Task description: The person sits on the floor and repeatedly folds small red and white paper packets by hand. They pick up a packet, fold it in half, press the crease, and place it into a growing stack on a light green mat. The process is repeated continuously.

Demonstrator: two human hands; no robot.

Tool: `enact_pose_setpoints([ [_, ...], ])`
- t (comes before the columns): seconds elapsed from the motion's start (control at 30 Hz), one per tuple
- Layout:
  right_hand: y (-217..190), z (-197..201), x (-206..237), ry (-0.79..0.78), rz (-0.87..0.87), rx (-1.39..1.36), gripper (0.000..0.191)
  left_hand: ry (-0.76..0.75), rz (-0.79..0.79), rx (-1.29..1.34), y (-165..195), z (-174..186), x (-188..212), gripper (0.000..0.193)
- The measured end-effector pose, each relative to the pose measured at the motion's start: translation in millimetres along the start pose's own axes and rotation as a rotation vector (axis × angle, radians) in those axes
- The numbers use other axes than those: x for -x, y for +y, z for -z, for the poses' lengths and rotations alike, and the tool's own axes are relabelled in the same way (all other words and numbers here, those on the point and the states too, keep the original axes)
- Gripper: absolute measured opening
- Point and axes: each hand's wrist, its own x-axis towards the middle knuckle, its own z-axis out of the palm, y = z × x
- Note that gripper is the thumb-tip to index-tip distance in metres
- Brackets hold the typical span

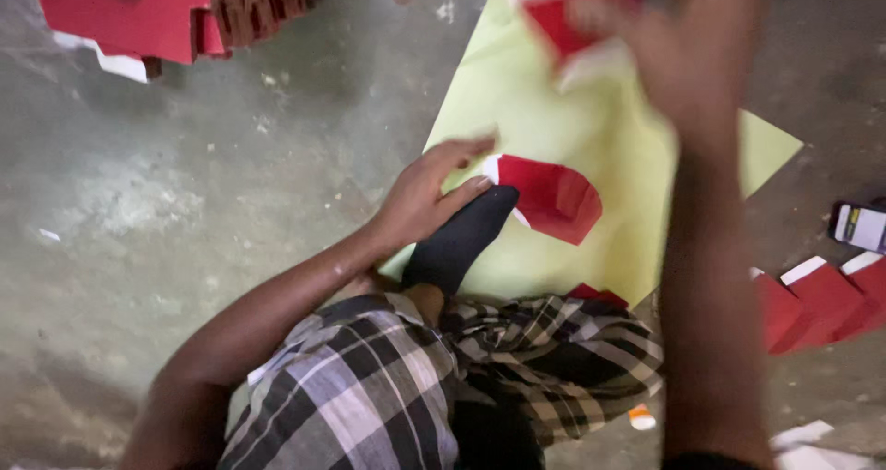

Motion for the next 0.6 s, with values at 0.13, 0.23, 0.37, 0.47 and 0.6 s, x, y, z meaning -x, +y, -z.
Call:
enact_pose_setpoints([
  [0.13, 14.0, -23.0, 147.4, 0.237, -0.271, -0.806, 0.036, -0.065, -0.06, 0.684, 40.1, -27.1, -16.7, 0.07],
  [0.23, 31.5, -47.4, 218.2, 0.423, -0.318, -1.049, 0.033, -0.286, 0.085, 0.793, 52.0, -63.8, -8.0, 0.061],
  [0.37, 45.3, -64.3, 259.8, 0.593, -0.418, -1.053, 0.029, -0.303, 0.246, 0.698, 45.0, -100.9, 9.7, 0.046],
  [0.47, 55.1, -66.0, 276.5, 0.592, -0.348, -1.015, 0.031, -0.269, 0.26, 0.611, 40.2, -110.4, 13.5, 0.041],
  [0.6, 73.9, -65.1, 291.5, 0.499, -0.384, -1.063, 0.038, -0.234, 0.255, 0.576, 44.5, -109.0, 8.1, 0.038],
])
